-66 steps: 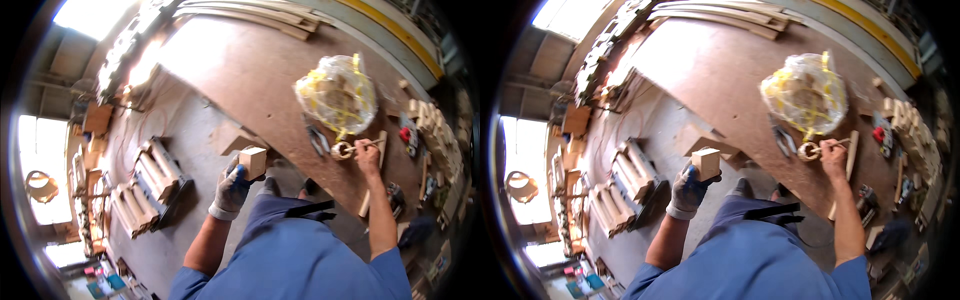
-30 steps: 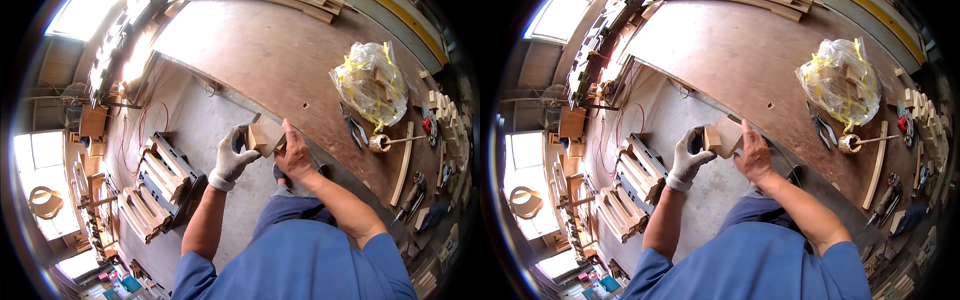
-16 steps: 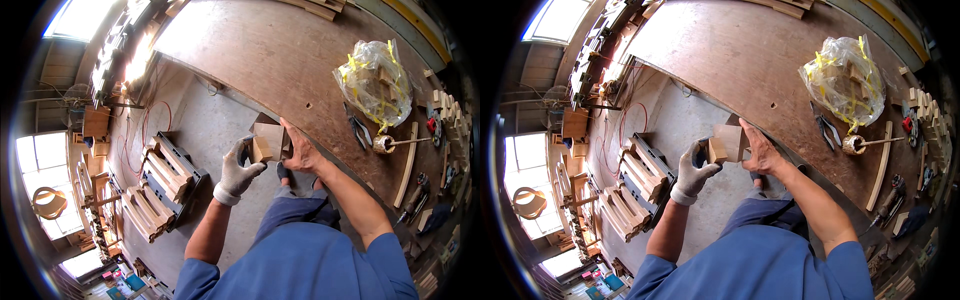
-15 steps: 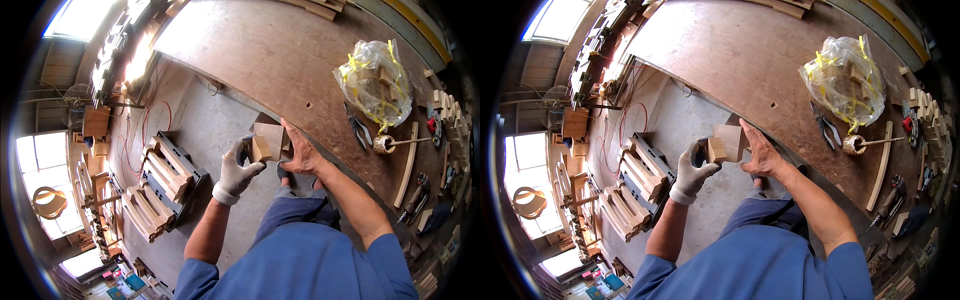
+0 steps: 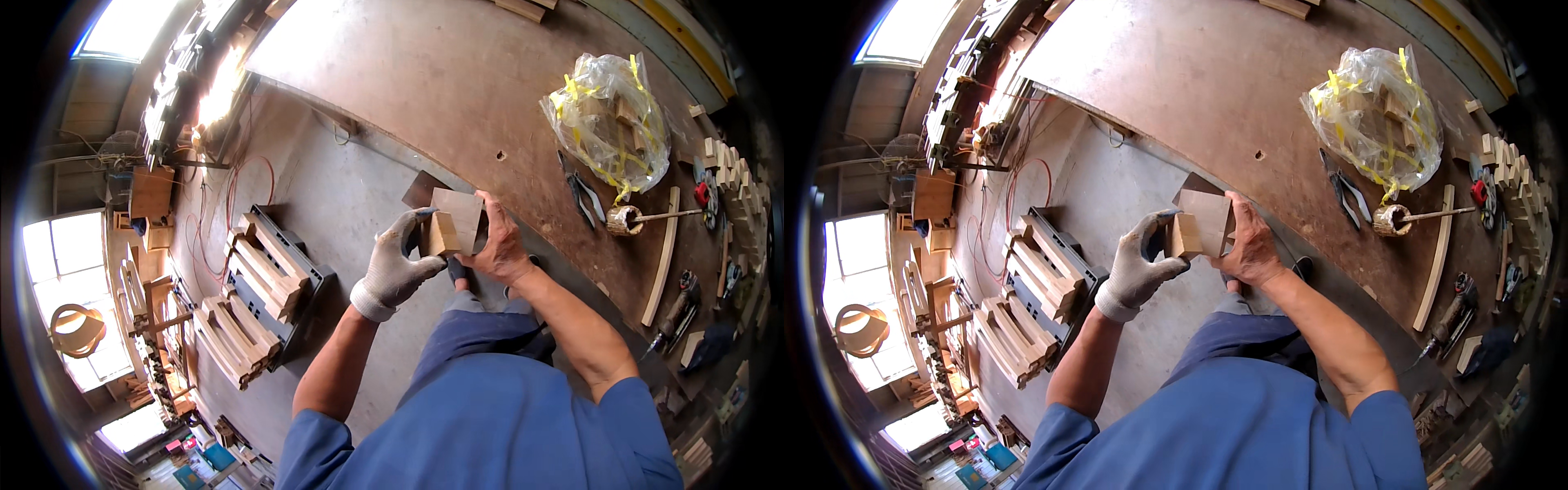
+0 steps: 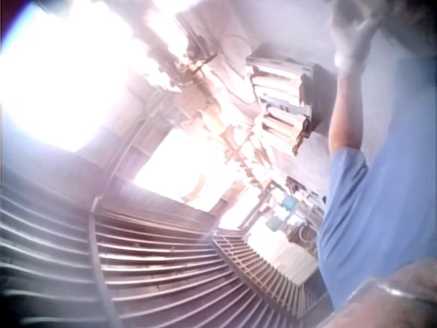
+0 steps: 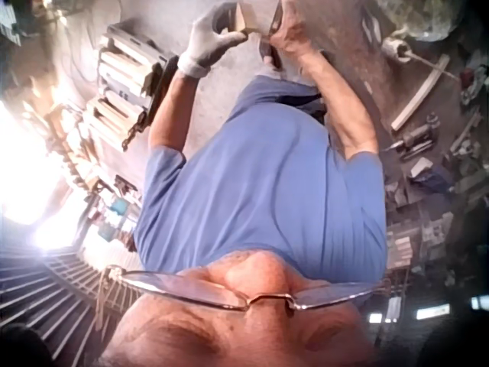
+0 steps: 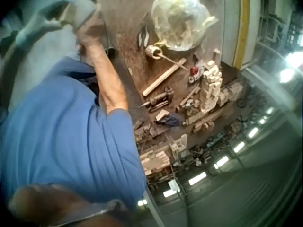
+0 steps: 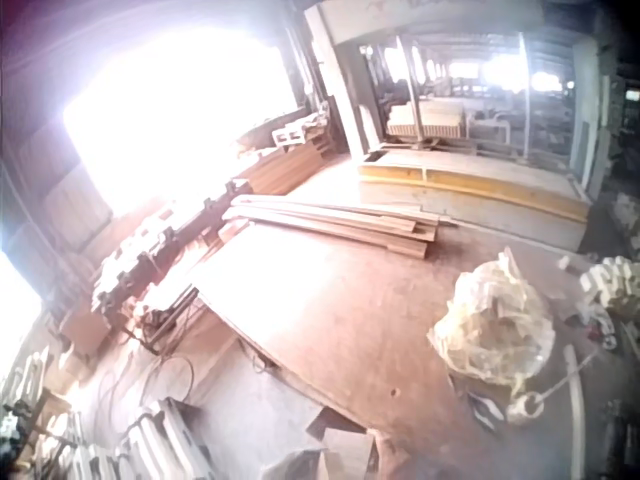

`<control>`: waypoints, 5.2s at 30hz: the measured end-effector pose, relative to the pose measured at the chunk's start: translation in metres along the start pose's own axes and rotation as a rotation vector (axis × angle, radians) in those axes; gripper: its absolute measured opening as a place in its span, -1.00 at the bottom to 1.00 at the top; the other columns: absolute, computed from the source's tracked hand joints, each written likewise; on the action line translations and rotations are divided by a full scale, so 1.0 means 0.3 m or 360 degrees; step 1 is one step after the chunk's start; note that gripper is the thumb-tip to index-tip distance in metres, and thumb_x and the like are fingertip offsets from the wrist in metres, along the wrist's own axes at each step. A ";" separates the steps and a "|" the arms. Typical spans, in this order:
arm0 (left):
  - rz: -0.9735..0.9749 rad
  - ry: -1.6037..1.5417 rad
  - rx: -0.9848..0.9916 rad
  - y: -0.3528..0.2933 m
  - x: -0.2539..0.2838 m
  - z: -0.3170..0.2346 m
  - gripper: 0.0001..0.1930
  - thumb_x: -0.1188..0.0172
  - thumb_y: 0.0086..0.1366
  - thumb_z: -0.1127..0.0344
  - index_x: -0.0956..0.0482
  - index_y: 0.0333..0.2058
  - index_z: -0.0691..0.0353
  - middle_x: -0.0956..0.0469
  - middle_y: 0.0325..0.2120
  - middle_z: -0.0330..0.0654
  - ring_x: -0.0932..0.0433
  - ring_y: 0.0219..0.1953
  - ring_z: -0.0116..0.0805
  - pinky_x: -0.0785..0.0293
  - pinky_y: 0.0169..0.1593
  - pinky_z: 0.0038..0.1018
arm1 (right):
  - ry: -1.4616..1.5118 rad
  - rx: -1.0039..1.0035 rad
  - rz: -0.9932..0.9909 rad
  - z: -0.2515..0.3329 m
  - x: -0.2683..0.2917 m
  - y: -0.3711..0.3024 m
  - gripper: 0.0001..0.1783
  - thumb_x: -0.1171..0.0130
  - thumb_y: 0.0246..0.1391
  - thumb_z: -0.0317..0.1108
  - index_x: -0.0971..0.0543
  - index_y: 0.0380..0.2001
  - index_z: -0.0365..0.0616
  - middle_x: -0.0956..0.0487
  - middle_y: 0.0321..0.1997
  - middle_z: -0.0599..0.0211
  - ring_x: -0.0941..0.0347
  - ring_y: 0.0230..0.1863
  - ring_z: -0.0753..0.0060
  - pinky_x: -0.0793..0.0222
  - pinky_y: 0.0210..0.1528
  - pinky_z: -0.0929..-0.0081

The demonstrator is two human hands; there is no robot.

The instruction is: The person applies glue to small wooden blocks and joins them together using a nail gun. They repeat this process for multiple blocks, handling each piece individually and securing the joints with nails.

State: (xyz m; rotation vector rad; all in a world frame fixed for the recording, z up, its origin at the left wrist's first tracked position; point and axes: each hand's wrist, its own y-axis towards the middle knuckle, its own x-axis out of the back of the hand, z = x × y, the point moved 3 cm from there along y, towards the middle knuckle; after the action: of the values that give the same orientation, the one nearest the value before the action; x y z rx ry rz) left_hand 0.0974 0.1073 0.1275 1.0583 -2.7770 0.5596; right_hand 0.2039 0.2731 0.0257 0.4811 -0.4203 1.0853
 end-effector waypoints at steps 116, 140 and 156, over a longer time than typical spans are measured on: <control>0.0304 0.1389 -0.0873 0.137 -0.071 -0.046 -0.36 -0.53 -0.08 0.41 -0.59 0.06 0.23 -0.62 0.03 0.05 -0.56 0.10 0.16 -0.50 0.20 -0.07 | -0.0235 -0.1001 -0.0876 -0.359 0.811 -0.884 -0.36 -0.43 0.11 -0.48 -0.51 0.29 -0.19 -0.70 -0.15 0.15 -0.67 -0.27 0.40 -0.63 -0.17 0.41; 0.0325 0.1468 -0.0668 0.115 -0.079 -0.099 -0.30 -0.51 -0.07 0.45 -0.55 0.14 0.16 -0.58 0.11 -0.02 -0.50 0.19 0.14 -0.51 0.24 -0.09 | -0.1069 -0.1737 -0.1022 -1.001 1.265 -1.281 -0.22 -0.35 0.01 -0.43 -0.36 0.32 -0.33 -0.52 0.26 -0.22 -0.46 0.29 -0.21 -0.33 0.34 0.09; 0.0312 0.1380 -0.0723 0.133 -0.080 -0.107 -0.27 -0.53 -0.13 0.48 -0.55 0.13 0.19 -0.59 0.08 0.01 -0.53 0.16 0.15 -0.52 0.22 -0.09 | 0.0262 -0.0887 -0.0099 -0.069 0.780 -0.480 -0.62 -0.33 0.12 -0.38 -0.58 0.00 -0.25 -0.63 -0.24 0.22 -0.59 -0.30 0.25 -0.52 -0.18 0.32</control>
State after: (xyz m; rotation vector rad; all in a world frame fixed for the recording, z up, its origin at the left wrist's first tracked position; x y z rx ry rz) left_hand 0.0884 0.1617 0.1395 0.3183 -2.0719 0.2749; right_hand 0.4319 0.4007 0.1129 -0.0874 -0.5338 0.8907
